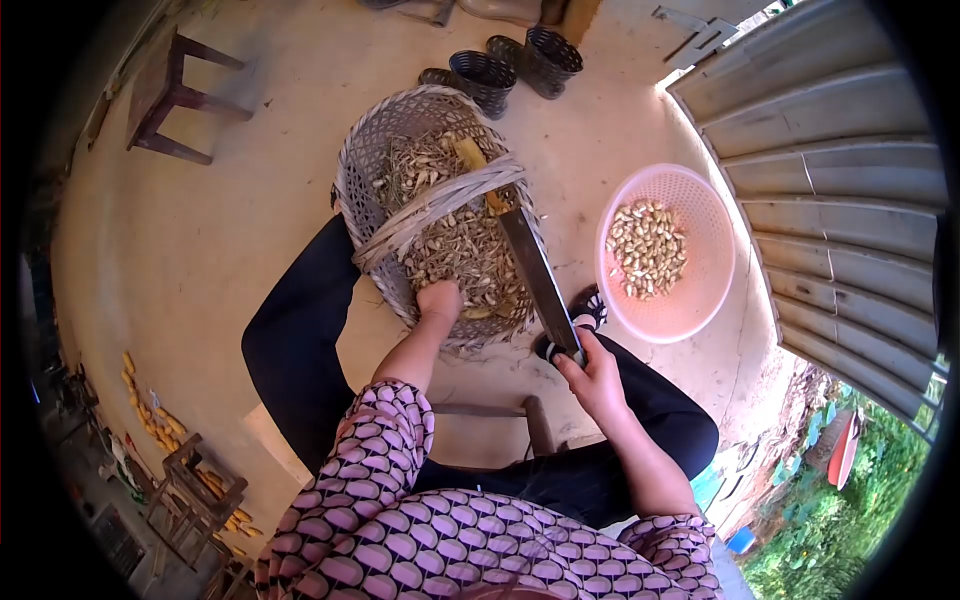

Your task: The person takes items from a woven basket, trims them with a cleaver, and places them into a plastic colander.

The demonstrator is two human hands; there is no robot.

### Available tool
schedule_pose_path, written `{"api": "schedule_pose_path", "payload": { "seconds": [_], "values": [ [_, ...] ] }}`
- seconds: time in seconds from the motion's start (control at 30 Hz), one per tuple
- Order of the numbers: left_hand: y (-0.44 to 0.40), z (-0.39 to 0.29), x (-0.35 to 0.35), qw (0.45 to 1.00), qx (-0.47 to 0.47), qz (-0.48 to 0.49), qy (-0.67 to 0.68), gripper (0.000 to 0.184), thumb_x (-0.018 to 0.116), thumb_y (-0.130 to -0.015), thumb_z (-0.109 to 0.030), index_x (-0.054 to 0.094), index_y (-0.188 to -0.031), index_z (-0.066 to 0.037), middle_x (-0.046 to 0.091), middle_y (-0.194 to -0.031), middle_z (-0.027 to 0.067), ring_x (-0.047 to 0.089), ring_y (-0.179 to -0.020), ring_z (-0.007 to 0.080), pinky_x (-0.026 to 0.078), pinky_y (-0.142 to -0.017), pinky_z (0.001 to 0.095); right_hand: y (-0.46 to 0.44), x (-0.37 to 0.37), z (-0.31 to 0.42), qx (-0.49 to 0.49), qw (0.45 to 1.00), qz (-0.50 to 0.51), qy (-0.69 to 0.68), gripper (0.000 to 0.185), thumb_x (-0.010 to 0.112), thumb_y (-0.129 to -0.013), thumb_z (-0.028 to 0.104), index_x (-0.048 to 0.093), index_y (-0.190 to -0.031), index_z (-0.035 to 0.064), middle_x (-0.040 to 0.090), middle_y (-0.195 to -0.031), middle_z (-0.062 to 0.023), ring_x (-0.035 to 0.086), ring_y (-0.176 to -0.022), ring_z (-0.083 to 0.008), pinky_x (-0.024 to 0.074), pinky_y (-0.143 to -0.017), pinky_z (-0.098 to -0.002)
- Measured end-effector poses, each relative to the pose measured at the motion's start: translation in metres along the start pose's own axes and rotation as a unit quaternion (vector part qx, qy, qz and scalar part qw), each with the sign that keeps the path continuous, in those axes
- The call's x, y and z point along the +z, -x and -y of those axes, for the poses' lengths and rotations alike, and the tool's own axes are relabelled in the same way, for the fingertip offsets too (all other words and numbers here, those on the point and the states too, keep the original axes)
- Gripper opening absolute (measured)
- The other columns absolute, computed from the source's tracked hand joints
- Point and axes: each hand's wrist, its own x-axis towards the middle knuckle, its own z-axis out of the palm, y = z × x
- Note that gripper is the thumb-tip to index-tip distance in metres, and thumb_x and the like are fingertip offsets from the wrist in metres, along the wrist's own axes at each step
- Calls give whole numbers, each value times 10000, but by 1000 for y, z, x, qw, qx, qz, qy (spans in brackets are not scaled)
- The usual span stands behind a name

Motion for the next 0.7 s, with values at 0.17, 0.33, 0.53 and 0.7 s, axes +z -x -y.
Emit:
{"api": "schedule_pose_path", "payload": {
  "seconds": [0.17, 0.33, 0.53, 0.7],
  "values": [
    [-10, 6, 18, 993, 110, 17, 46, 213, 671, -653, -248, 639, -796, -94, 629, -726, 135, 609, -679, 306, 483, -628, 407, 1, -2, 3, -20, 1000, -4, -5, 356, 619, -780, 129, 507, -1092, -2, 531, -600, -124, 458, -459, -141, 397, -476, -280],
    [7, -13, -10, 827, 90, 64, 551, 24, 601, -779, -44, 596, -796, -60, 633, -714, 68, 509, -518, 86, 404, -472, 210, 11, -1, 6, -27, 996, 2, -80, 339, 607, -792, 117, 505, -1098, 11, 548, -597, -72, 479, -454, -113, 394, -457, -259],
    [70, -29, -89, 692, 35, 61, 718, 301, 547, -783, 22, 508, -1074, -44, 641, -757, 135, 404, -420, 75, 311, -369, 201, 25, 2, 6, -76, 994, 0, -75, 322, 611, -778, 130, 521, -1061, 4, 527, -593, -69, 472, -488, -117, 389, -470, -284],
    [110, -36, -118, 689, 69, 51, 720, 315, 530, -779, 42, 528, -1089, -18, 648, -842, 151, 426, -441, 72, 340, -399, 192, 41, 4, 5, -270, 960, -69, 14, 334, 606, -767, 140, 522, -1064, 10, 552, -626, -137, 537, -514, -217, 428, -523, -343]
  ]
}}
